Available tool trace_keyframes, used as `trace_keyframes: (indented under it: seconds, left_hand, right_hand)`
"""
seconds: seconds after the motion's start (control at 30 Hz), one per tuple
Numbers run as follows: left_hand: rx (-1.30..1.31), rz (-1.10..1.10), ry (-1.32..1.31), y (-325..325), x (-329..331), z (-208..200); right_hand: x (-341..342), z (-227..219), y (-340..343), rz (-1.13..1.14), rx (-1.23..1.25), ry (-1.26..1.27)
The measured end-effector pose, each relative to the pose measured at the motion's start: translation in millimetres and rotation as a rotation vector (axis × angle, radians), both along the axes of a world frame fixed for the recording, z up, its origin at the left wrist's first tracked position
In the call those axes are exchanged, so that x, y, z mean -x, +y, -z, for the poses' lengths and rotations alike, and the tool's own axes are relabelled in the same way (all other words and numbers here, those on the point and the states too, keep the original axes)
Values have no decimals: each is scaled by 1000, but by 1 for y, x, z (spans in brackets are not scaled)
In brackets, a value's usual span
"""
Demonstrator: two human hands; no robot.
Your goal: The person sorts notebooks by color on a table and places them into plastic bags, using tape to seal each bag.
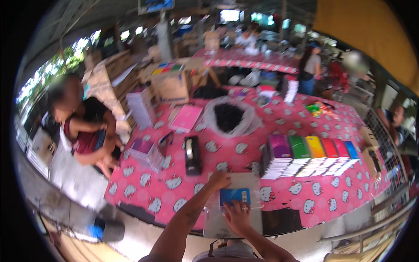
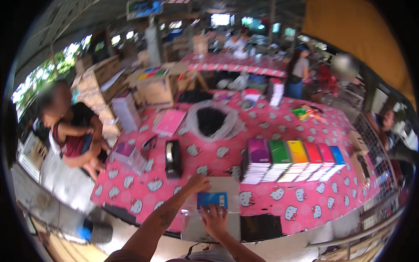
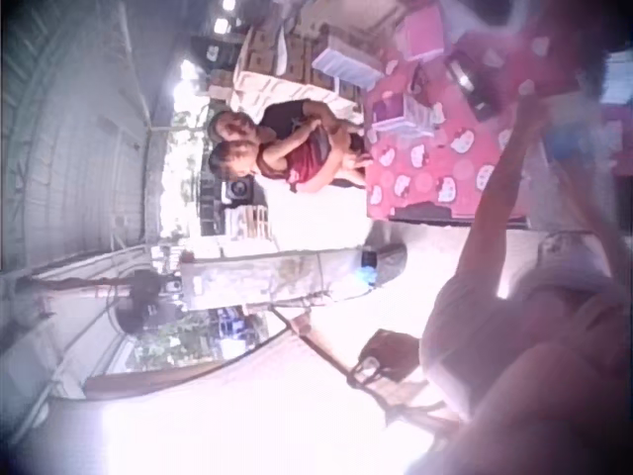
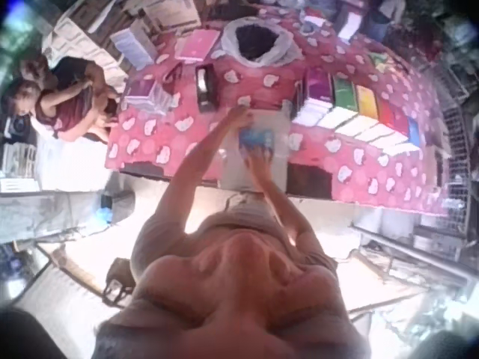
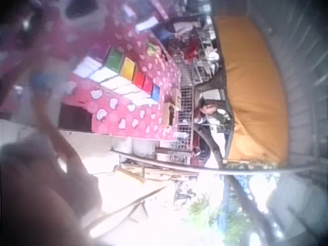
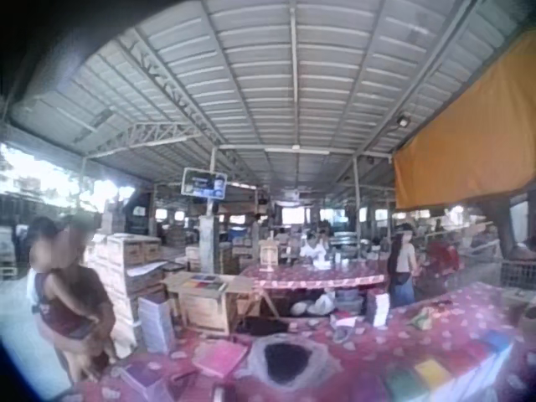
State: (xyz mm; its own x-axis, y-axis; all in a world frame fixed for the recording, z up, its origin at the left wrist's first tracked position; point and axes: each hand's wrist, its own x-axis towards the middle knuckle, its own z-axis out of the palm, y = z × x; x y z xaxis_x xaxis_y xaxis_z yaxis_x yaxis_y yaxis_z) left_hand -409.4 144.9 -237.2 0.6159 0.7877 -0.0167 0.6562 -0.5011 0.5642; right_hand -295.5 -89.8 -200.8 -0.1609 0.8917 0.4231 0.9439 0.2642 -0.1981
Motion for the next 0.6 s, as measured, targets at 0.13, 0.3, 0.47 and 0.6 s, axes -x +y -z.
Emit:
trace_keyframes:
  seconds: [0.13, 0.3, 0.47, 0.6]
  left_hand:
    - [-83, -16, -89, -8, 27, 9]
    - [-361, -26, -218, -21, 32, 15]
    - [-384, 132, -128, -12, 39, 12]
    - [-446, 121, -210, -6, 18, -10]
  right_hand:
    - [7, 8, 3, 1, -11, 12]
    - [7, 12, -1, 11, 29, 32]
    - [8, 15, 10, 14, 44, 79]
    - [4, 24, 12, 43, 30, 69]
